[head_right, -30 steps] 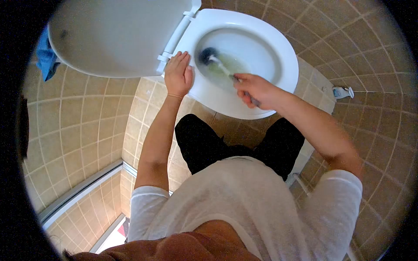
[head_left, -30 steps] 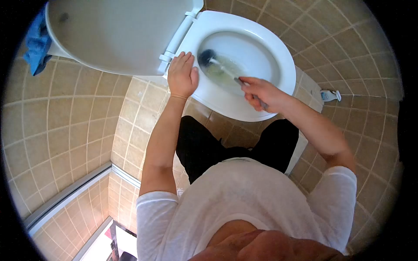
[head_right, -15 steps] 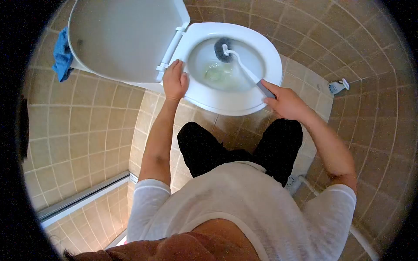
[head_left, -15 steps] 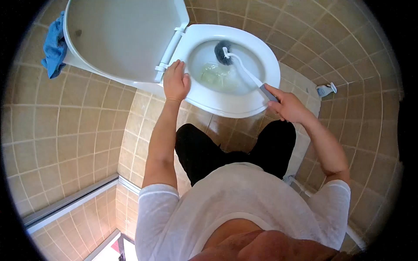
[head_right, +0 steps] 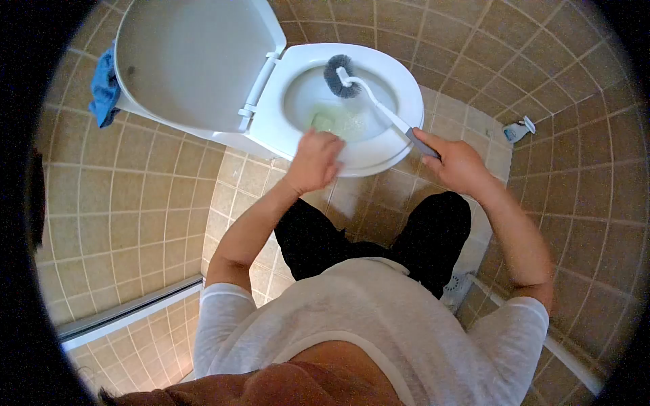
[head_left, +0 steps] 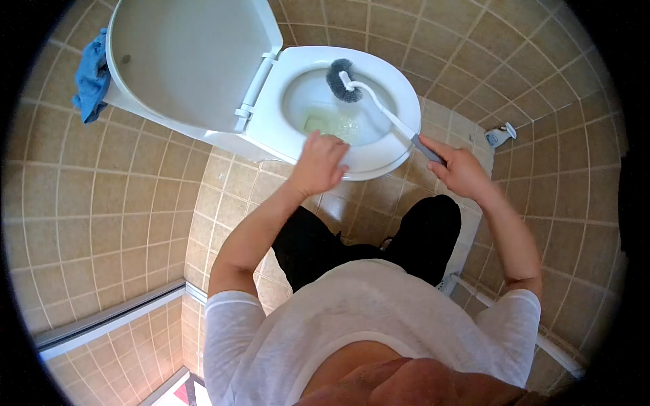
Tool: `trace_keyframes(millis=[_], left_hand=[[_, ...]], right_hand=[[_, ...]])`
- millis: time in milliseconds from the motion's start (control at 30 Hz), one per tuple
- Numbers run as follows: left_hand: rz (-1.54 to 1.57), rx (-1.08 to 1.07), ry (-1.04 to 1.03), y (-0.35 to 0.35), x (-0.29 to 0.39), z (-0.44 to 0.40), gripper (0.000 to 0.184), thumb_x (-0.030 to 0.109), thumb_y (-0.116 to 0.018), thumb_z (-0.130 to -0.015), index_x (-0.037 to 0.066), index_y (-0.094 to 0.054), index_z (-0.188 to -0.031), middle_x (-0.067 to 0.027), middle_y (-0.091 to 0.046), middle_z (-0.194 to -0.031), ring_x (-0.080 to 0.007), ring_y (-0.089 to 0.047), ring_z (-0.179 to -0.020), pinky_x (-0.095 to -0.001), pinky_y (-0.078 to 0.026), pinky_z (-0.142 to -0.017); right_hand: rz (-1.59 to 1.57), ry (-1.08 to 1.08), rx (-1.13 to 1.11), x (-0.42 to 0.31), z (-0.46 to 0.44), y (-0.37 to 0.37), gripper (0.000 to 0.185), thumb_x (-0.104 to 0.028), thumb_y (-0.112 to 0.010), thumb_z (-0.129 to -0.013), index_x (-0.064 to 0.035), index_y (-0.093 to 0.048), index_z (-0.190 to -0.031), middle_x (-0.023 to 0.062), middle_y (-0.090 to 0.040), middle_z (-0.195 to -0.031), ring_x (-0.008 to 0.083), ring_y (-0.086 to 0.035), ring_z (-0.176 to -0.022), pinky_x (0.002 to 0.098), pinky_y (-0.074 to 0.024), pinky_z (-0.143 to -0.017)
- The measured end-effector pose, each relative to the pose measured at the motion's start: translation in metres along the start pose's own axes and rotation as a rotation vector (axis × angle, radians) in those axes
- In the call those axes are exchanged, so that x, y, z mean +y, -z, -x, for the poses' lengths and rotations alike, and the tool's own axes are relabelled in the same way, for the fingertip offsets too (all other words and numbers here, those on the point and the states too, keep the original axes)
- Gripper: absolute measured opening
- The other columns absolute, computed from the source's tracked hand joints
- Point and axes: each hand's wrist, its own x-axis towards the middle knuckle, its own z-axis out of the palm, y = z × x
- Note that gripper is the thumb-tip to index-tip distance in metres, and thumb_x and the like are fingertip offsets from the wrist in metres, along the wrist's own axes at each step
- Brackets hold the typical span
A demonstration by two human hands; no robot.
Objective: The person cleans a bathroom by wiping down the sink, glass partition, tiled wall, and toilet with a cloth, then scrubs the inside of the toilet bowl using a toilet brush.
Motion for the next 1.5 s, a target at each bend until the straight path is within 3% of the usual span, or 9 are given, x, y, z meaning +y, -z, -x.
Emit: trace_keyframes(millis=[200,300,367,567,700,833,1067,1233,1500], left_hand=[[-0.047,-0.172,0.025,-0.013,0.026,-0.009,0.066,0.030,-0.066,-0.072,0.004,-0.041,-0.127,-0.0145,-0.042,-0.125,-0.0300,-0.038,-0.118,-0.0504,-0.024,-0.101],[-0.060,-0.212,0.048,-0.013,0.026,-0.013,0.068,0.030,-0.067,-0.072,0.003,-0.039,-0.128,-0.0149,-0.042,-0.126,-0.0300,-0.038,-0.118,-0.0488,-0.025,-0.101],[-0.059,-0.229,0.058,-0.013,0.026,-0.016,0.068,0.029,-0.067,-0.072,0.003,-0.038,-0.128,-0.0150,-0.043,-0.125,-0.0300,-0.039,-0.117,-0.0474,-0.027,-0.100],[-0.093,-0.317,0.055,-0.009,0.023,-0.023,0.065,0.032,-0.066,-0.073,0.002,-0.042,-0.125,-0.0134,-0.048,-0.119,-0.0281,-0.044,-0.110,-0.0395,-0.033,-0.091],[-0.067,-0.256,0.008,0.000,0.021,-0.023,0.064,0.032,-0.065,-0.074,0.001,-0.042,-0.125,-0.0145,-0.048,-0.119,-0.0288,-0.044,-0.111,-0.0403,-0.032,-0.092],[0.010,-0.177,-0.035,0.025,0.024,-0.029,0.064,0.027,-0.067,-0.072,0.001,-0.041,-0.125,-0.0167,-0.046,-0.122,-0.0325,-0.044,-0.110,-0.0428,-0.033,-0.093],[0.152,0.016,-0.070,0.083,0.015,-0.038,0.059,0.035,-0.057,-0.081,-0.001,-0.042,-0.125,-0.0214,-0.048,-0.121,-0.0378,-0.046,-0.108,-0.0440,-0.035,-0.093],[0.341,0.259,0.113,0.149,-0.016,-0.027,0.053,0.037,-0.048,-0.087,0.005,-0.043,-0.129,-0.0162,-0.048,-0.126,-0.0306,-0.045,-0.116,-0.0364,-0.032,-0.099],[0.296,0.702,0.244,0.190,-0.067,-0.012,0.050,0.032,-0.044,-0.089,-0.002,-0.044,-0.125,-0.0182,-0.052,-0.120,-0.0249,-0.047,-0.112,-0.0335,-0.033,-0.095]], right_hand=[[0.083,0.158,0.022,0.020,0.006,-0.010,0.050,-0.014,-0.058,-0.082,-0.0179,-0.044,-0.129,0.0168,-0.063,-0.081,0.0248,-0.060,-0.066,0.0329,-0.0478,-0.062],[-0.506,-0.130,-0.063,0.012,0.023,-0.005,0.046,-0.018,-0.055,-0.084,-0.0136,-0.045,-0.129,0.0107,-0.057,-0.064,0.0173,-0.055,-0.048,0.0302,-0.0452,-0.048],[-0.863,-0.065,-0.051,0.019,0.035,-0.015,0.047,-0.015,-0.053,-0.084,-0.0093,-0.043,-0.129,0.0046,-0.051,-0.057,0.0082,-0.045,-0.039,0.0229,-0.0379,-0.038],[-1.769,0.213,-0.185,0.038,0.053,-0.070,0.056,-0.017,-0.057,-0.084,-0.0043,-0.033,-0.134,0.0033,-0.043,-0.050,0.0101,-0.039,-0.033,0.0223,-0.0313,-0.031],[-1.962,0.356,-0.322,0.028,0.047,-0.076,0.058,-0.020,-0.052,-0.088,-0.0036,-0.024,-0.137,0.0034,-0.042,-0.051,0.0096,-0.037,-0.032,0.0220,-0.0303,-0.026],[-2.081,0.343,-0.402,0.012,0.040,-0.064,0.059,-0.018,-0.052,-0.087,-0.0045,-0.024,-0.137,0.0024,-0.042,-0.050,0.0086,-0.039,-0.034,0.0216,-0.0308,-0.031],[-2.098,0.827,-0.465,-0.002,0.036,-0.027,0.060,-0.023,-0.051,-0.090,-0.0096,-0.019,-0.140,0.0021,-0.049,-0.054,0.0078,-0.043,-0.034,0.0203,-0.0327,-0.032],[-2.056,0.969,-0.316,0.012,0.054,-0.019,0.063,-0.024,-0.052,-0.090,-0.0083,-0.017,-0.140,0.0018,-0.050,-0.054,0.0084,-0.047,-0.035,0.0203,-0.0337,-0.032],[-1.990,0.558,-0.174,0.050,0.075,-0.047,0.057,-0.022,-0.047,-0.092,-0.0069,-0.020,-0.139,0.0018,-0.045,-0.053,0.0081,-0.042,-0.033,0.0211,-0.0354,-0.031]])
